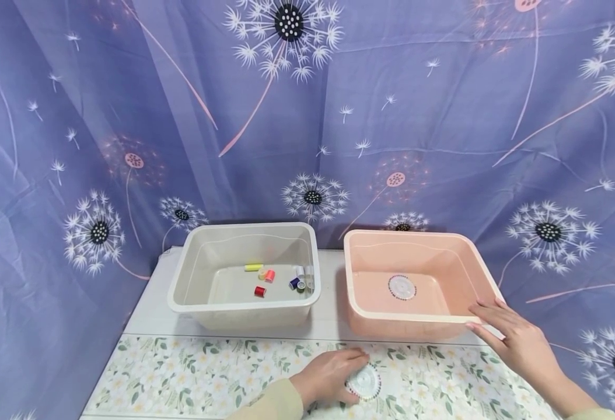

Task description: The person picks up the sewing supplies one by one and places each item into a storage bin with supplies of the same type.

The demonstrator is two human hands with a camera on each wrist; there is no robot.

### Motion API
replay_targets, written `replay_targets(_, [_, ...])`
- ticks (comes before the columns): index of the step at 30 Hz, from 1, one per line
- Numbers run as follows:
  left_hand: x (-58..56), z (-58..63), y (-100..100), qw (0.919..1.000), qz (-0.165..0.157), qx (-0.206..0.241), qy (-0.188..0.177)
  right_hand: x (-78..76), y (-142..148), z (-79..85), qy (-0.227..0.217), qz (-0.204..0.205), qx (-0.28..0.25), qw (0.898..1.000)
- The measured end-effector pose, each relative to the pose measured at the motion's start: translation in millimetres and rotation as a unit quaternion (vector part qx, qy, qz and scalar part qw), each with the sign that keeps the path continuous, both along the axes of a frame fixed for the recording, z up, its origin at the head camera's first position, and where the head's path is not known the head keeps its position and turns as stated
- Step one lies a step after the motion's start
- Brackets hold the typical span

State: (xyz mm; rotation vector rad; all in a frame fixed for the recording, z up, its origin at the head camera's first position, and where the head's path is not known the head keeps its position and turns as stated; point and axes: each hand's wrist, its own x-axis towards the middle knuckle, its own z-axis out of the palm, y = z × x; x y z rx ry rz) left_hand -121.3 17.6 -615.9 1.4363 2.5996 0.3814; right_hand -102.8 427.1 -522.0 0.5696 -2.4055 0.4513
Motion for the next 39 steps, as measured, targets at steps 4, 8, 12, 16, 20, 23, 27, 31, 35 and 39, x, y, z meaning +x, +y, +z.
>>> replay_targets(4, [-2.0, -3.5, 1.4, 1.0, 0.005, 0.008, -0.003, 2.1, -0.1, 2.2, -0.016, -0.005, 0.006, 1.0])
replay_targets(8, [-4.2, -7.4, 4.1, 0.9999, 0.002, 0.011, 0.012, 3.1, 0.3, 3.4, -0.024, -0.005, 0.007, 1.0])
replay_targets(12, [-5.4, -8.9, 7.6, 0.9997, -0.004, 0.011, 0.021, 1.8, 0.8, 1.2, -0.015, -0.001, 0.002, 1.0])
replay_targets(16, [-6.8, -7.8, 9.4, 0.9997, -0.012, 0.009, 0.02, 1.3, 1.0, 0.4, -0.013, 0.0, 0.001, 1.0])
replay_targets(20, [-6.7, -5.3, 9.5, 0.9997, -0.014, 0.005, 0.017, 2.1, 1.3, 1.6, -0.019, -0.003, 0.004, 1.0])
replay_targets(23, [-6.2, -6.8, 9.1, 0.9999, -0.012, 0.003, 0.009, 3.3, 1.1, 3.1, -0.025, -0.006, 0.007, 1.0])
replay_targets(27, [-3.7, -11.8, 9.0, 0.9999, -0.01, 0.002, -0.003, 4.2, 0.9, 4.0, -0.031, -0.009, 0.011, 0.999])
replay_targets(31, [-1.0, -13.6, 9.0, 0.9999, -0.009, 0.002, 0.013, 3.8, 1.3, 3.6, -0.029, -0.006, 0.011, 1.0])
replay_targets(35, [0.2, -11.5, 8.9, 0.9993, -0.011, 0.0, 0.035, 3.4, 1.5, 3.1, -0.026, -0.003, 0.008, 1.0])
replay_targets(39, [0.2, -8.0, 9.9, 0.9991, -0.015, -0.003, 0.039, 3.2, 1.2, 2.3, -0.025, -0.002, 0.006, 1.0])
